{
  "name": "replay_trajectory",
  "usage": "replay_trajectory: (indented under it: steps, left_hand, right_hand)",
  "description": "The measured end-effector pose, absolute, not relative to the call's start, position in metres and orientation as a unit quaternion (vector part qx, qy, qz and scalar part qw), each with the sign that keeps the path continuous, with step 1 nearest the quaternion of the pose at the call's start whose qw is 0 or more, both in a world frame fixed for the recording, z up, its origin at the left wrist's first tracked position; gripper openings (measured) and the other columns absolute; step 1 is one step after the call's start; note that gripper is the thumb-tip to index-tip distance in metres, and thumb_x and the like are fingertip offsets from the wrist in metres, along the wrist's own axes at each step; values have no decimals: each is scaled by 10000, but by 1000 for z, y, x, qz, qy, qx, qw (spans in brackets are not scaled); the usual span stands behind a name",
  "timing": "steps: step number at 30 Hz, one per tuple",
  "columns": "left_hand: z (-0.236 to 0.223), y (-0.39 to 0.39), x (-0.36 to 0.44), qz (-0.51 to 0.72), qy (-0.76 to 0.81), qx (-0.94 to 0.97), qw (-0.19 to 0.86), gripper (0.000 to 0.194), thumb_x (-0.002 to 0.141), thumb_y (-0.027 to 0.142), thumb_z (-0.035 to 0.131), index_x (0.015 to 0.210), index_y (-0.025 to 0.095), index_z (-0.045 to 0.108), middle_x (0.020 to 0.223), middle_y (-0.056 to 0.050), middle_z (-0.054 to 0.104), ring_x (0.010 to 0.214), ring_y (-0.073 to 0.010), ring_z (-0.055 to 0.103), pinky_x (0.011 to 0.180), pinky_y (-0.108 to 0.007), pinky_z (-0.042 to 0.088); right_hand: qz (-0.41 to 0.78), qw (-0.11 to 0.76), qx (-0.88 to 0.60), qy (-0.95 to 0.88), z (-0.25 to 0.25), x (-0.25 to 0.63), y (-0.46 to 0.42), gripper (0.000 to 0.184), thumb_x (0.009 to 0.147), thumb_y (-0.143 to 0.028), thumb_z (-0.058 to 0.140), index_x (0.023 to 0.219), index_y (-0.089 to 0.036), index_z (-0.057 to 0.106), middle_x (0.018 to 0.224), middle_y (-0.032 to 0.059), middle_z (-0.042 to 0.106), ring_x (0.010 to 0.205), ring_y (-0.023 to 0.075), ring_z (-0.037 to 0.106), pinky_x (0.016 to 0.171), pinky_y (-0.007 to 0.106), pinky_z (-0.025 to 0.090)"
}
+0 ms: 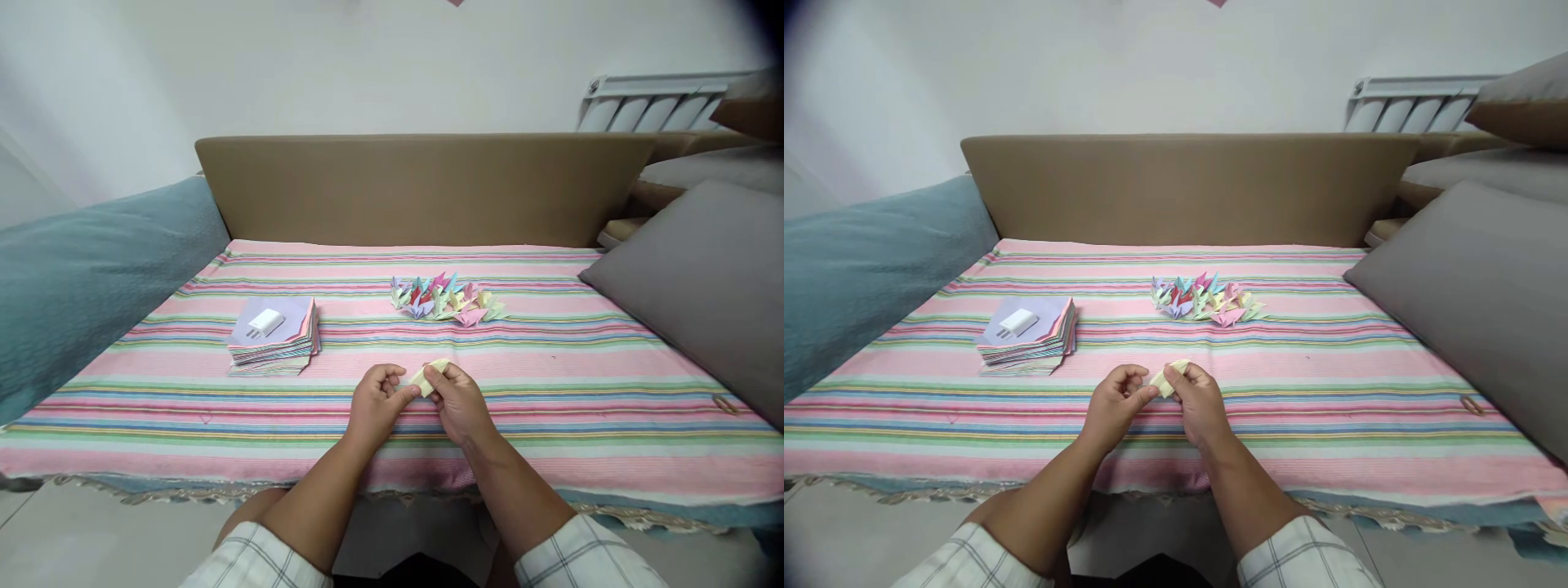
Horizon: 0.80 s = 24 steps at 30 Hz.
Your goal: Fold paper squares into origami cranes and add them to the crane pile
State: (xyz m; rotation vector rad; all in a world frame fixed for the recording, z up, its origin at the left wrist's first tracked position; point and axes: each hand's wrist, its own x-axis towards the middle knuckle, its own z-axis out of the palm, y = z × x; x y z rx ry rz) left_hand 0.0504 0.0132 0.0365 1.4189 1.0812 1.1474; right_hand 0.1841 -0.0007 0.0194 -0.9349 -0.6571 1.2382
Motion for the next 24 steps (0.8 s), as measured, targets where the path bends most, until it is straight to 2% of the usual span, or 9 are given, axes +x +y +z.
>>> replay_trajectory:
  steps: [3,6,9,11,16,20,24]
  left_hand:
    - [36,12,53,488,448,594,458,202,630,312,715,755,174,637,659,21,549,554,-83,464,549,-212,393]
    - [33,13,54,485,422,572,510,207,679,348,677,778,169,643,686,-6,600,619,-116,535,616,-249,450]
    - [31,14,55,495,397,525,567,271,661,373,699,825,168,633,721,-14,631,664,-136,576,669,-282,482]
    - [32,14,55,493,387,515,585,299,628,362,730,831,166,630,696,-2,621,650,-130,577,670,-279,485]
    - [38,11,55,486,388,506,598,345,526,322,796,769,157,614,643,27,571,602,-105,553,616,-243,473]
    - [38,11,54,475,392,519,593,391,464,306,823,687,162,537,645,29,558,604,-115,561,607,-248,473]
    - [35,11,52,461,416,577,530,388,496,304,811,668,172,490,614,48,508,539,-88,497,540,-213,421]
  right_hand:
    - [508,679,-432,-306,16,183,0,262,635,-392,753,766,-184,663,595,-38,525,515,76,376,482,225,301]
    - [546,656,-390,-346,17,181,-3,313,685,-469,697,827,-192,663,656,-14,564,537,92,420,504,238,342]
    - [581,646,-342,-356,21,180,-7,414,735,-563,602,906,-190,659,745,28,607,629,131,497,534,253,379]
    - [582,649,-341,-353,22,180,-7,396,723,-538,634,912,-191,650,760,29,612,638,130,497,551,253,386]
    - [591,642,-349,-342,21,179,-7,250,699,-428,698,770,-203,618,652,-19,559,571,101,455,581,250,393]
    - [612,633,-344,-327,22,177,-8,264,672,-423,703,640,-194,575,588,-31,517,552,103,444,548,241,378]
    - [610,627,-358,-327,21,175,-10,251,689,-373,688,598,-187,546,538,-53,447,508,81,375,508,220,333]
